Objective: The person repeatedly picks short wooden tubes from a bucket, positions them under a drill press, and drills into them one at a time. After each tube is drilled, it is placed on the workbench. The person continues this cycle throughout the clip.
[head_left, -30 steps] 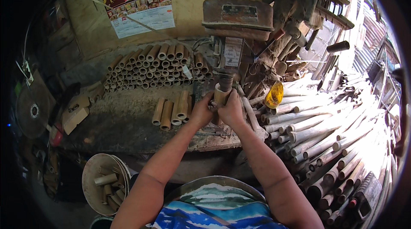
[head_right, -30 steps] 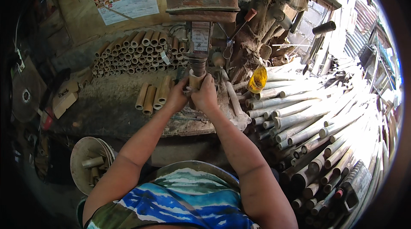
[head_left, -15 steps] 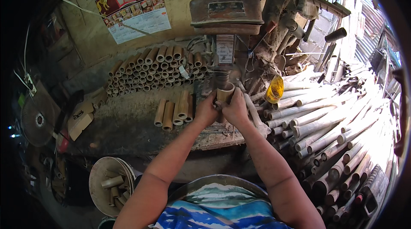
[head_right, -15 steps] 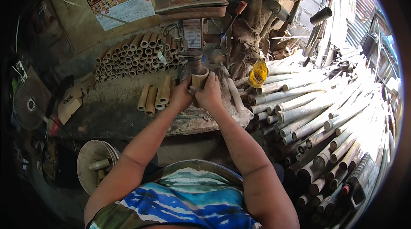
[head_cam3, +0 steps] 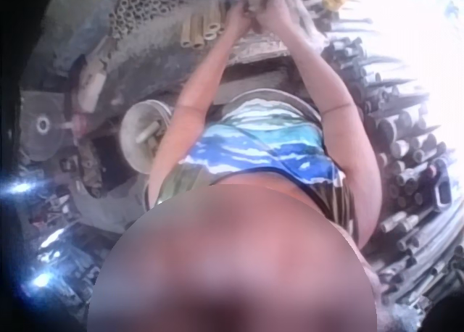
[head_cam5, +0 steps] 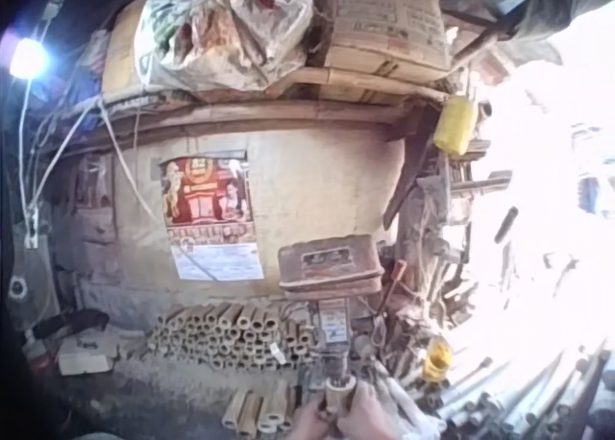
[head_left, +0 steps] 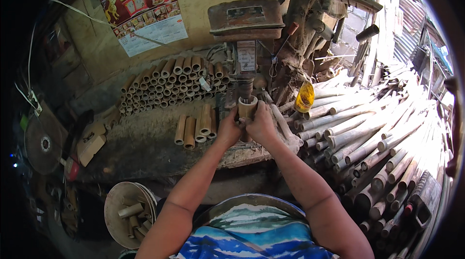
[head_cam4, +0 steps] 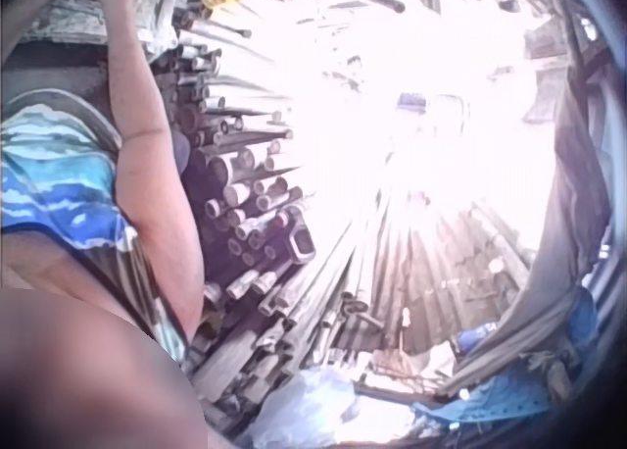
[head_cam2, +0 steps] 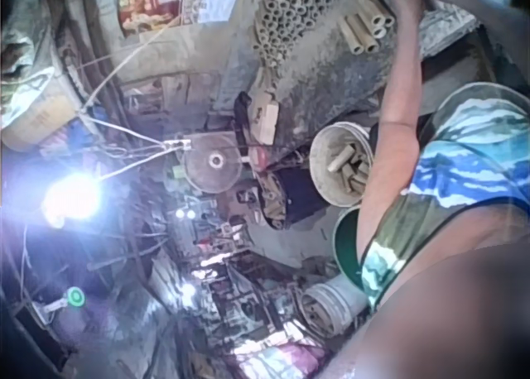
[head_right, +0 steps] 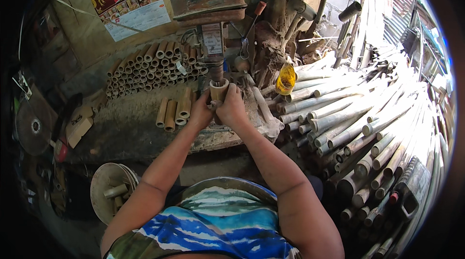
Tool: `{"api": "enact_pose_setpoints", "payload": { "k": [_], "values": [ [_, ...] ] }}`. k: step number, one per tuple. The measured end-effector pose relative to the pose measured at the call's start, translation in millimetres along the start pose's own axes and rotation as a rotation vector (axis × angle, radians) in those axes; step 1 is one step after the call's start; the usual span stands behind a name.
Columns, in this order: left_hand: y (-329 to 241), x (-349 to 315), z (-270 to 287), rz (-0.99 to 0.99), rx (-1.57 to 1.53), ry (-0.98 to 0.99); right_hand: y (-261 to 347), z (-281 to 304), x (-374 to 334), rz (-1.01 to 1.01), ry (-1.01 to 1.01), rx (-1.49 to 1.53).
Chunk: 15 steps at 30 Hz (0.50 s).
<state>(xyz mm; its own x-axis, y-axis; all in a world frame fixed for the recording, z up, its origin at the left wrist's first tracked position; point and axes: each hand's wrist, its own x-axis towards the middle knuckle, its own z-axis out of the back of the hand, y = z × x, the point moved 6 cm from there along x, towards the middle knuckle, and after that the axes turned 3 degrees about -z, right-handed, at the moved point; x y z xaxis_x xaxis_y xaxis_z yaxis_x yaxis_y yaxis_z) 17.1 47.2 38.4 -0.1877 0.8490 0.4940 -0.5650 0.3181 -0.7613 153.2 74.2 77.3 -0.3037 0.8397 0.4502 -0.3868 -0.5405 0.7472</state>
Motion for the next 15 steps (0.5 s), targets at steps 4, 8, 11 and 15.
{"api": "enact_pose_setpoints", "payload": {
  "k": [4, 8, 11, 15],
  "values": [
    [14, -4, 3, 0.028, -0.001, -0.042, 8, -5, -3, -0.009, 0.001, 0.032],
    [36, 1, 4, 0.03, -0.069, -0.051, 11, -14, 1, -0.028, -0.003, 0.016],
    [44, 5, 6, 0.006, -0.057, -0.045, 12, -20, 4, -0.015, -0.02, -0.009],
    [44, 10, 11, 0.033, -0.051, -0.033, 13, -23, 6, 0.015, -0.06, 0.009]
  ]
}}
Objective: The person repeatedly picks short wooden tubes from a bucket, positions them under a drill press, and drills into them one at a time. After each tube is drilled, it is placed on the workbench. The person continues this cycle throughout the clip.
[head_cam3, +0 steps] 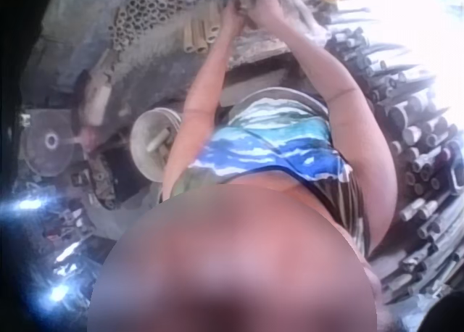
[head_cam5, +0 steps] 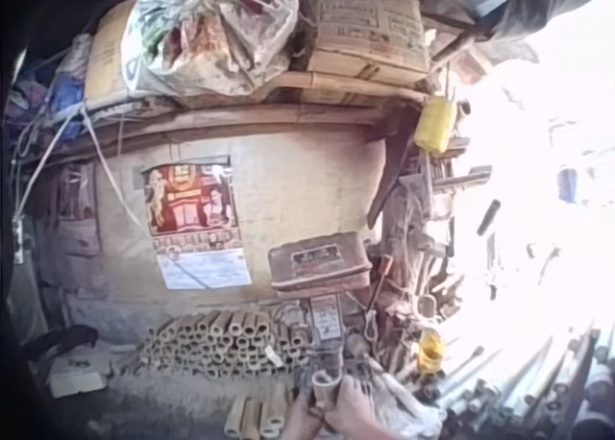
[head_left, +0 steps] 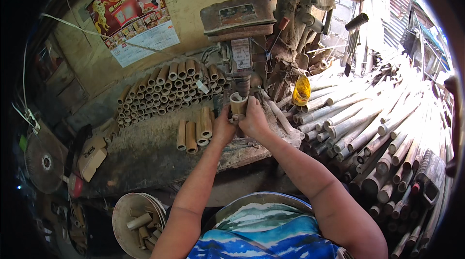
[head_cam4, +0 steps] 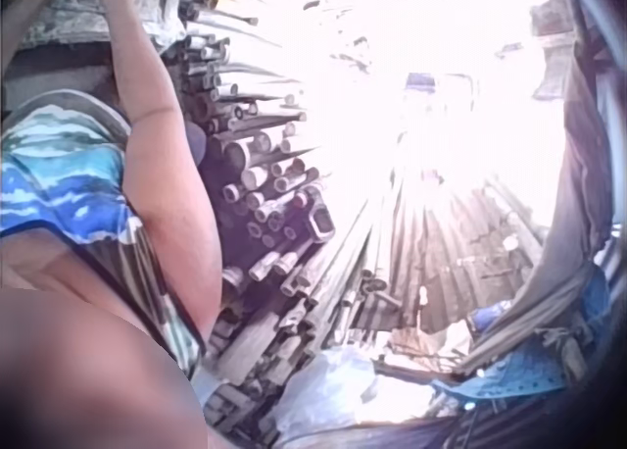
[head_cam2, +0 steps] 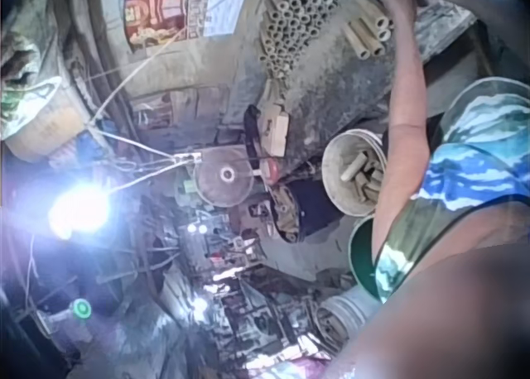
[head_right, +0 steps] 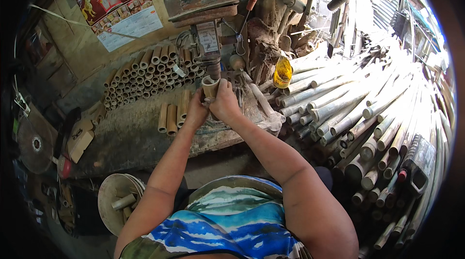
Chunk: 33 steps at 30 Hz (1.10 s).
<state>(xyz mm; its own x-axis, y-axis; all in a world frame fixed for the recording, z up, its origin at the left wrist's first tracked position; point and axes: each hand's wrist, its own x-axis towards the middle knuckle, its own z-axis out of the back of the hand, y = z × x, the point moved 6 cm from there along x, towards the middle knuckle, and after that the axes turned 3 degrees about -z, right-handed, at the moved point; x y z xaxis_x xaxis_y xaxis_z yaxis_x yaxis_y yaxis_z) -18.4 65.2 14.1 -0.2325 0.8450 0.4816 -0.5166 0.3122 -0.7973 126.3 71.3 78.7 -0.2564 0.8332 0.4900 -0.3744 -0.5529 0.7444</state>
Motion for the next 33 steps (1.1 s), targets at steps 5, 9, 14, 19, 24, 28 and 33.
{"api": "enact_pose_setpoints", "payload": {
  "k": [5, 9, 14, 19, 24, 28, 33],
  "values": [
    [-7, 5, 1, 0.035, -0.032, 0.061, -5, -5, 7, -0.055, 0.031, -0.007],
    [-9, 10, 2, 0.036, 0.033, 0.083, -11, -7, 13, -0.083, 0.063, -0.006],
    [-10, 17, -5, 0.025, 0.048, 0.08, -21, -2, 20, -0.081, 0.059, 0.014],
    [-20, 18, -15, -0.03, 0.126, 0.059, -33, 5, 22, -0.049, 0.019, 0.019],
    [-35, 13, -26, 0.011, 0.205, 0.131, -44, 12, 12, -0.11, 0.036, 0.03],
    [-45, 5, -27, -0.02, 0.238, 0.123, -37, 20, 2, -0.086, 0.004, -0.022],
    [-37, -4, -22, -0.101, 0.075, 0.123, -23, 19, -11, -0.093, 0.042, -0.053]
  ]
}}
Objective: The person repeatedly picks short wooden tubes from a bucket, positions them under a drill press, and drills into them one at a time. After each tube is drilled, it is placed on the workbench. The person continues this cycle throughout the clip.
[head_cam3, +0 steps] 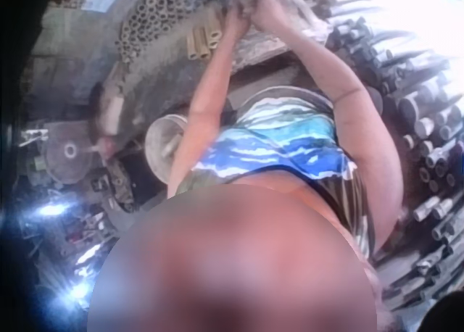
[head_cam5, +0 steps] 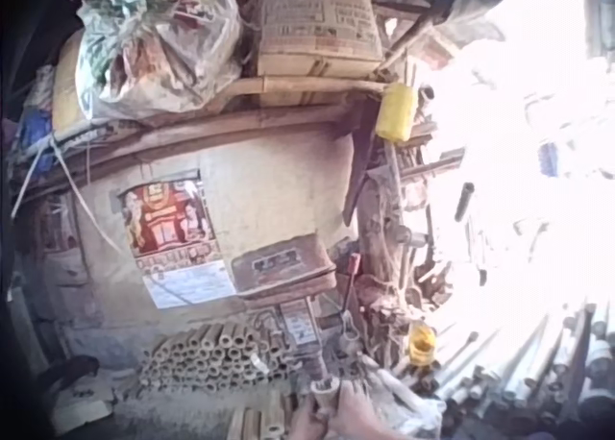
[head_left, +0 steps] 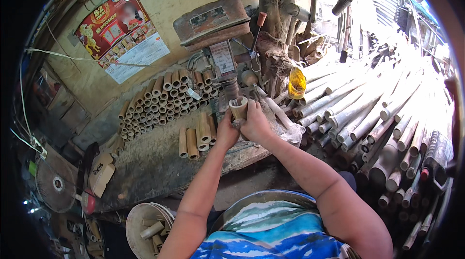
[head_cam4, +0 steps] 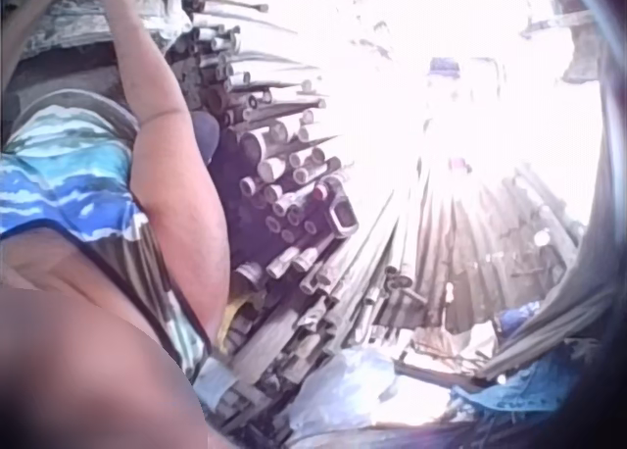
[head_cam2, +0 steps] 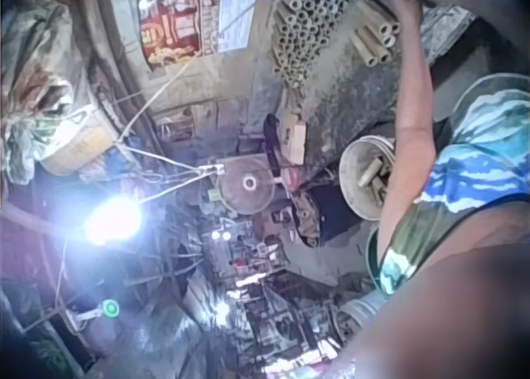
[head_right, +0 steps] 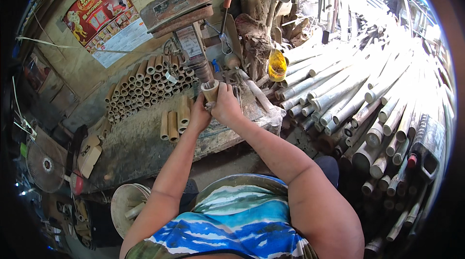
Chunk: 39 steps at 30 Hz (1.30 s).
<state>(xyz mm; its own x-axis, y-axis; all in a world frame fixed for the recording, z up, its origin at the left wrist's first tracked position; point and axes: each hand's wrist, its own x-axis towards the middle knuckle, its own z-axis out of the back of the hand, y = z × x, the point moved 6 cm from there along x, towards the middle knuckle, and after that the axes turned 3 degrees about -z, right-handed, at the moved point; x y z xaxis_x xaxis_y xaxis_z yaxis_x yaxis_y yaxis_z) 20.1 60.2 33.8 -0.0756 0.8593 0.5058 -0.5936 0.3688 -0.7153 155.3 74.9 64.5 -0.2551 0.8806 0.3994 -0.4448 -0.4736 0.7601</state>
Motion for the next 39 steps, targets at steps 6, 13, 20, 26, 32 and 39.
{"api": "enact_pose_setpoints", "payload": {
  "k": [6, 13, 20, 26, 32, 39],
  "values": [
    [20, -5, 9, 0.051, -0.243, 0.054, 17, -12, -3, 0.013, -0.031, -0.03],
    [34, 9, 18, 0.061, -0.22, -0.003, 20, -24, 15, -0.042, -0.033, 0.01],
    [25, 14, -4, 0.19, 0.165, 0.144, -17, -21, 21, -0.091, -0.005, -0.018],
    [14, -9, -11, 0.186, 0.139, 0.151, -25, -14, -4, -0.026, -0.01, -0.014],
    [42, -22, -7, 0.11, 0.008, 0.089, -16, -24, -12, 0.033, 0.031, -0.041],
    [56, -20, 5, 0.11, 0.086, 0.082, -17, -45, -2, 0.018, 0.033, -0.072]
  ]
}}
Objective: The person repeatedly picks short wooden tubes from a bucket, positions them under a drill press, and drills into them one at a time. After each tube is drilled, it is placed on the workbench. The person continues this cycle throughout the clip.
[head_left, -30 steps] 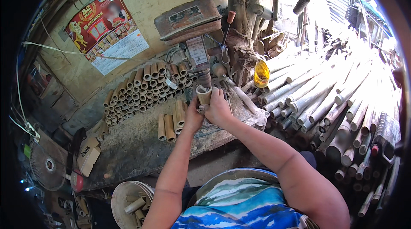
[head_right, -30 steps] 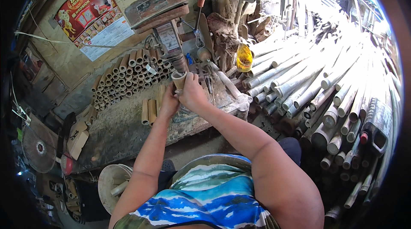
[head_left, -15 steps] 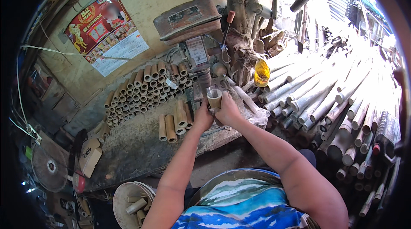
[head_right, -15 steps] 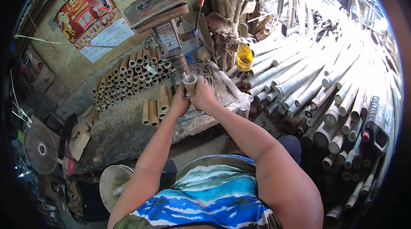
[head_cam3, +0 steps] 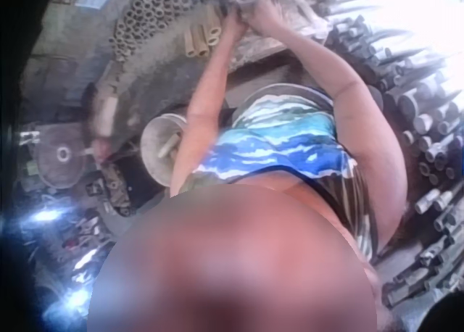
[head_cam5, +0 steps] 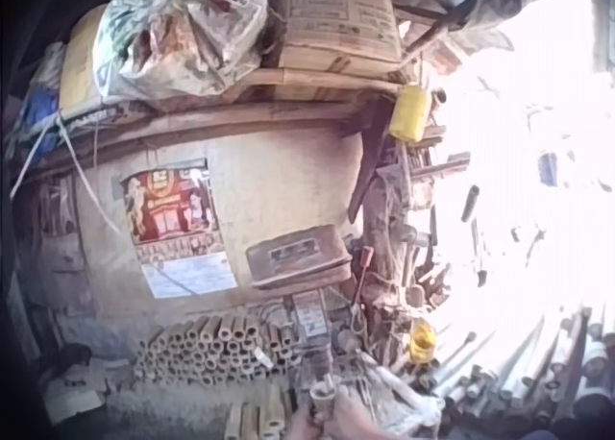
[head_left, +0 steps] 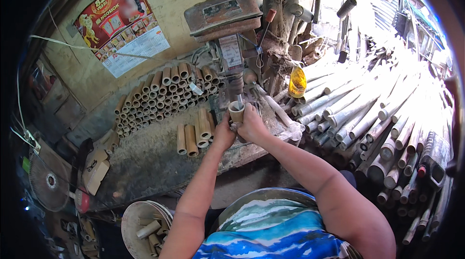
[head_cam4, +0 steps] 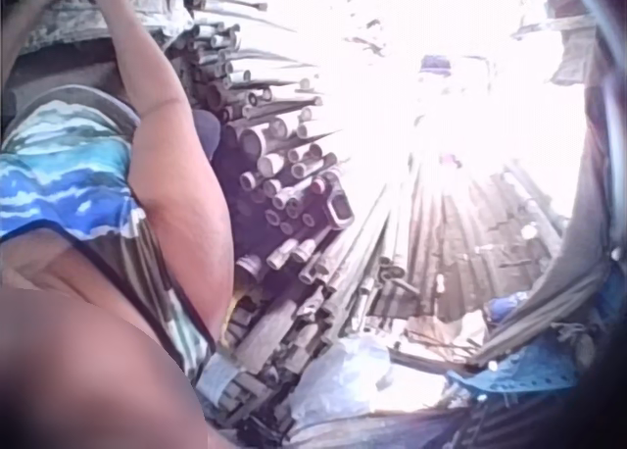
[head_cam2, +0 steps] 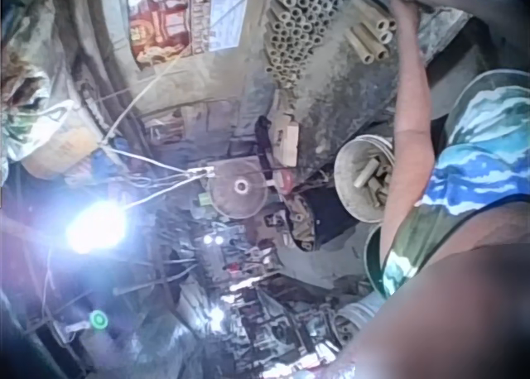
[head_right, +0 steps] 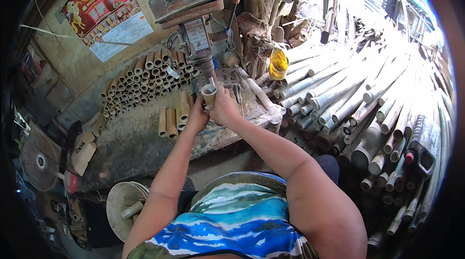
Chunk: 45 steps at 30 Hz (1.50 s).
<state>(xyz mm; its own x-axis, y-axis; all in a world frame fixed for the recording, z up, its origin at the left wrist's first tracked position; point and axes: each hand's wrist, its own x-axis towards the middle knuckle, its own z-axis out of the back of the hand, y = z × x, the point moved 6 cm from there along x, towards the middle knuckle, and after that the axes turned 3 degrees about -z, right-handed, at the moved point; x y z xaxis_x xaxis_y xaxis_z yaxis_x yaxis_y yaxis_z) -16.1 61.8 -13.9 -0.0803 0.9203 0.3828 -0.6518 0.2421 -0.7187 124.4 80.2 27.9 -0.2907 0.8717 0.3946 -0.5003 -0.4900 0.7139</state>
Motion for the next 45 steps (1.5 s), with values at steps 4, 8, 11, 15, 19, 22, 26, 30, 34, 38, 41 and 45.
{"api": "enact_pose_setpoints", "payload": {
  "k": [4, 8, 11, 15, 19, 22, 26, 30, 34, 38, 41, 45],
  "values": [
    [-5, 8, 6, -0.015, 0.035, -0.048, 1, -3, 13, -0.039, -0.002, -0.018],
    [-6, 21, -5, -0.012, 0.03, -0.004, -8, 0, 23, -0.113, 0.051, -0.022],
    [-8, 25, -15, 0.051, 0.117, 0.071, -15, 9, 22, -0.128, 0.03, 0.022],
    [-27, 16, -18, 0.05, 0.113, 0.09, -18, 21, 9, -0.156, 0.01, 0.095],
    [-45, -3, -10, 0.06, 0.007, 0.054, -13, 24, -2, -0.133, 0.04, 0.07],
    [-44, -11, -3, 0.107, 0.013, 0.071, -6, 19, -6, -0.081, 0.068, 0.056],
    [-32, -13, 3, 0.089, -0.007, 0.055, -2, 8, -4, -0.058, 0.082, 0.026],
    [-12, -7, 2, 0.088, -0.019, 0.026, 0, 0, 5, -0.075, 0.108, 0.061],
    [6, -3, -9, 0.117, -0.048, 0.072, -13, -9, 8, -0.187, 0.147, 0.082],
    [14, -29, -28, 0.158, 0.035, 0.163, -47, -21, -17, -0.318, 0.263, 0.165],
    [12, -64, -42, 0.194, -0.037, 0.098, -73, -31, -42, -0.448, 0.399, 0.366],
    [-15, -91, -43, -0.119, 0.002, -0.125, -72, -15, -62, -0.216, 0.436, 0.529]
  ]
}}
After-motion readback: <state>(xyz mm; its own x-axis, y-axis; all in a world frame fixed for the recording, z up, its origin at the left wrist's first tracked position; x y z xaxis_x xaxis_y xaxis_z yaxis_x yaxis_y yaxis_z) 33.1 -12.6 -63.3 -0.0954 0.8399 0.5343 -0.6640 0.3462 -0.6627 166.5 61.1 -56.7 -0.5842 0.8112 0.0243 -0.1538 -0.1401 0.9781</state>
